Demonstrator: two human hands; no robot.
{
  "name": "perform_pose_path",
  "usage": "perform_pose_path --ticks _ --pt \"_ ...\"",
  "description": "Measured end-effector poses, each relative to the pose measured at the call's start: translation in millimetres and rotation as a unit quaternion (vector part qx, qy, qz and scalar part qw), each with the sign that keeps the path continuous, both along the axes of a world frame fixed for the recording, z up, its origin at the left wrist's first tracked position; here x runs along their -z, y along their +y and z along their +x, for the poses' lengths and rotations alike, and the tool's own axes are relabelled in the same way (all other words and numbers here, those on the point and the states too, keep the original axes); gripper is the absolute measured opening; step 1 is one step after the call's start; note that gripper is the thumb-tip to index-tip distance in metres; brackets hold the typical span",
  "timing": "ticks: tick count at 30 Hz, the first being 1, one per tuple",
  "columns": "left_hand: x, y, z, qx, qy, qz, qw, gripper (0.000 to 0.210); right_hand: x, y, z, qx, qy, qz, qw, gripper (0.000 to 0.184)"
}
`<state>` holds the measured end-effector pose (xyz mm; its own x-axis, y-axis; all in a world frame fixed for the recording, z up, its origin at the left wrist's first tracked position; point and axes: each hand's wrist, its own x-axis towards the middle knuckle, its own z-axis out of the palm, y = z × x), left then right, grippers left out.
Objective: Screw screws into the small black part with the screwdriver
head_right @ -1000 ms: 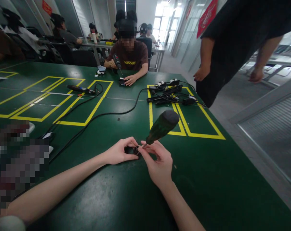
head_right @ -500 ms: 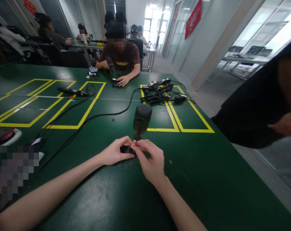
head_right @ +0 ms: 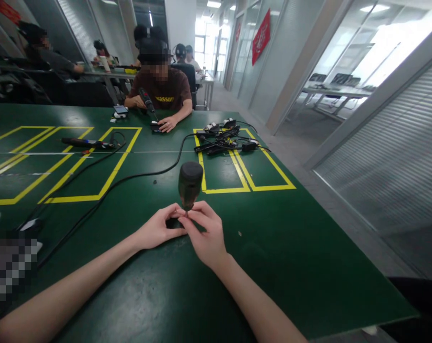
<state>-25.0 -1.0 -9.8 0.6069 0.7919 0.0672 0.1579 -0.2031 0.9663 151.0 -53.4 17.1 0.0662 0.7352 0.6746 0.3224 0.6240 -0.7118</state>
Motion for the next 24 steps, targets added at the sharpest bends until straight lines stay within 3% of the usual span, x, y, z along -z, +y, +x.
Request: perform_pose_path --ticks 8,17,24 --pt "-4.8 -1.4 -0.4 0.025 0.013 -0.022 0.999 0.027 7.9 1.4 1.3 0.005 0.038 -0.018 0.999 0.017" --pt "5.8 -0.4 -1.3 0.015 0.006 -0.022 1.0 0.036 5.3 -1.5 0.5 -0.031 0.023 -0.013 0.999 0.018" --pt "1.6 -0.2 -1.0 0.015 0.013 -0.022 1.0 0.035 4.4 3.2 1.7 -0.047 0.015 -0.015 0.999 0.015"
